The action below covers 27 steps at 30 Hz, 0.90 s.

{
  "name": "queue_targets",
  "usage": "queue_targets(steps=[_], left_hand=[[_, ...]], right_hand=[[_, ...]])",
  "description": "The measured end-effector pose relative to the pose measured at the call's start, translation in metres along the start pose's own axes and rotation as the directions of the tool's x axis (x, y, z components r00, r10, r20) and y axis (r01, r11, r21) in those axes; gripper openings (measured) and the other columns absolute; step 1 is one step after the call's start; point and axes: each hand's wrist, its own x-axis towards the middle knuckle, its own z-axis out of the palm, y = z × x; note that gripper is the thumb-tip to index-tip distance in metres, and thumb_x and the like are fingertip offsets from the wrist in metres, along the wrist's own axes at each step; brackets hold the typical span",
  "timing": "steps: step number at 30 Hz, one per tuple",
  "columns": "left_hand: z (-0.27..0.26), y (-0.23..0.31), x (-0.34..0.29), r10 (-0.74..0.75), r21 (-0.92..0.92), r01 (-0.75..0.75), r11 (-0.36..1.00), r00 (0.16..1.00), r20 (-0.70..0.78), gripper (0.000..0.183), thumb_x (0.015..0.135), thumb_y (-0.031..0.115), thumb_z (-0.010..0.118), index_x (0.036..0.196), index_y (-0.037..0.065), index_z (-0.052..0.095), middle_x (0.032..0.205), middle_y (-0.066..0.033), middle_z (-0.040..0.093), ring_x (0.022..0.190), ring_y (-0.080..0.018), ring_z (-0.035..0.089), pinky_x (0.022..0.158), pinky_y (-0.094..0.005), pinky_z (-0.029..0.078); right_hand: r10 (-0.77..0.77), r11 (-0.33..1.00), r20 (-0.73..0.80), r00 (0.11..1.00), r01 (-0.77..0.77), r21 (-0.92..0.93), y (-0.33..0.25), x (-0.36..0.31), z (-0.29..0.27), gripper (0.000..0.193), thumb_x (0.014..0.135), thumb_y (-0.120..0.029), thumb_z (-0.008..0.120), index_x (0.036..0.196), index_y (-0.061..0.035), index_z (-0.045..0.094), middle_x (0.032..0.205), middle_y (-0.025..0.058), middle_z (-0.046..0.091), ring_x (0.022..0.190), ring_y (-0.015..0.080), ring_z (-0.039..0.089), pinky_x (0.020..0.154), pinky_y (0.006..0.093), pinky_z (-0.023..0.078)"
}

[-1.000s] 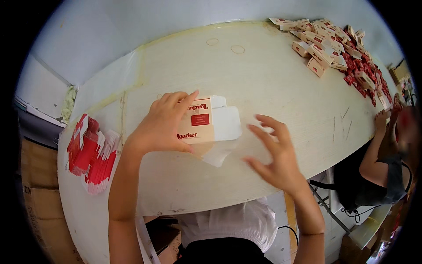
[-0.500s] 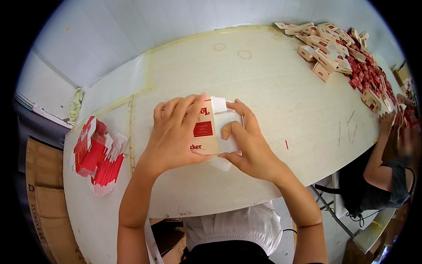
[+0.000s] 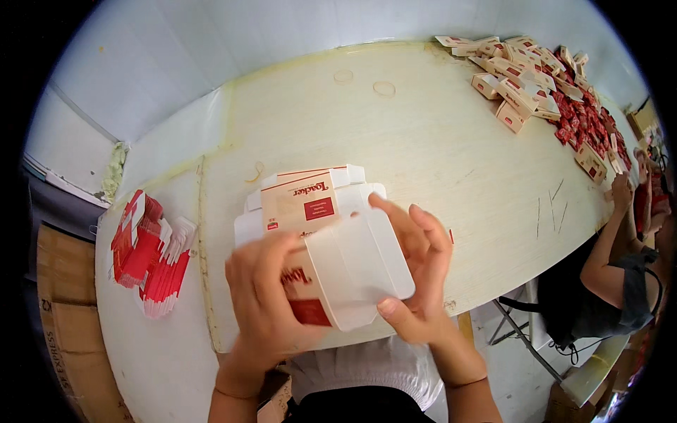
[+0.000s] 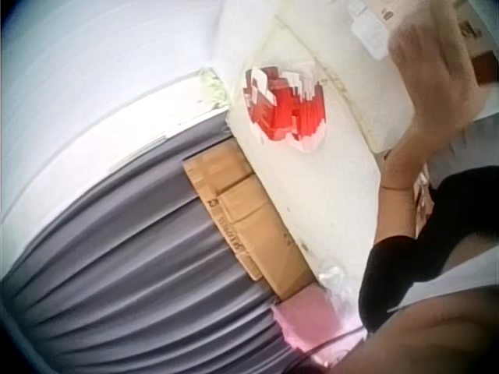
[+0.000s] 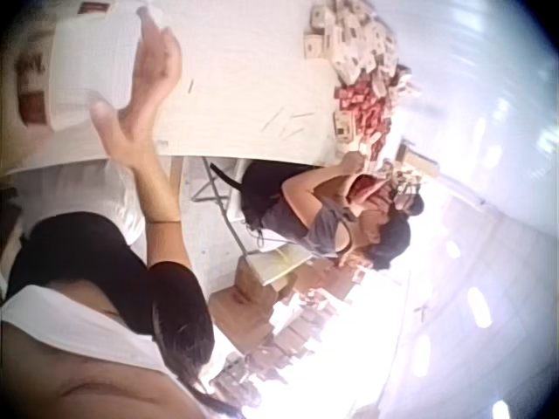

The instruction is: The person assembles cardboard boxes by hand, folding the flaps and interlocking the tabs of individual flat pieces taken from a stack on a table.

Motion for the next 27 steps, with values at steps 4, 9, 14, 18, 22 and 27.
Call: queue_targets(steps=[4,9,14,18,22,27], left_hand=[[0.009,0.013,-0.024,-0.061,-0.03,0.065,0.997,0.989,0.132,0.058,0.066,0.027,0.075,0.117,0.008,0.058,0.109,-0.0042,0.054,0.096,-0.0234,0.052,0.081,-0.0374,0.036],[0.019,0.015,-0.037,-0.04,-0.106,0.063,0.992,0.978,0.206,0.06,0.056,0.014,0.078,0.112,0.012,0.058,0.114,-0.0097,0.052,0.098,-0.0264,0.051,0.083,-0.0402,0.036],[0.025,0.016,-0.041,-0.044,-0.112,0.08,0.99,0.956,0.291,0.061,0.065,0.022,0.074,0.123,0.021,0.057,0.113,-0.0027,0.052,0.1,-0.0221,0.052,0.083,-0.0393,0.036],[0.033,0.014,-0.046,0.041,-0.096,-0.014,0.995,0.956,0.291,0.059,0.07,0.013,0.068,0.127,0.008,0.053,0.115,-0.0076,0.056,0.1,-0.0241,0.054,0.083,-0.0395,0.037],[0.034,0.023,-0.051,-0.028,-0.071,0.048,0.996,0.965,0.262,0.058,0.075,0.013,0.063,0.131,0.006,0.051,0.116,-0.0041,0.059,0.099,-0.0194,0.054,0.086,-0.0373,0.035],[0.029,0.023,-0.048,-0.037,-0.078,0.061,0.995,0.962,0.27,0.054,0.077,0.012,0.061,0.13,0.005,0.052,0.115,-0.0019,0.061,0.1,-0.0177,0.055,0.087,-0.0356,0.034]], right_hand=[[0.202,0.979,-0.027,0.979,-0.202,0.021,0.005,-0.031,0.011,0.072,0.092,-0.021,0.05,0.145,0.0021,0.009,0.142,0.0295,0.031,0.127,0.037,0.042,0.105,0.0484,0.034],[0.409,0.913,0.084,0.909,-0.408,-0.019,-0.002,-0.035,0.01,0.062,0.096,-0.011,0.039,0.147,0.0041,0.007,0.145,0.022,0.034,0.128,0.0275,0.042,0.108,0.0403,0.03],[0.43,0.903,0.098,0.898,-0.43,-0.021,-0.003,-0.038,0.005,0.072,0.094,-0.025,0.047,0.146,0.0056,0.01,0.149,0.0231,0.026,0.132,0.0297,0.037,0.109,0.042,0.028],[0.428,0.894,0.179,0.886,-0.386,-0.226,-0.01,-0.036,0.004,0.082,0.09,-0.037,0.05,0.146,0.0063,0.009,0.151,0.0248,0.02,0.136,0.0347,0.032,0.112,0.0439,0.022],[0.455,0.838,0.222,0.862,-0.331,-0.434,-0.017,-0.037,0.003,0.075,0.092,-0.033,0.044,0.147,0.0042,0.01,0.151,0.0254,0.018,0.139,0.0363,0.026,0.113,0.0425,0.018],[0.62,0.775,0.182,0.763,-0.632,0.008,-0.027,-0.034,0.004,0.068,0.093,-0.023,0.041,0.148,0.0016,0.009,0.15,0.0228,0.025,0.139,0.0304,0.027,0.113,0.0379,0.018]])
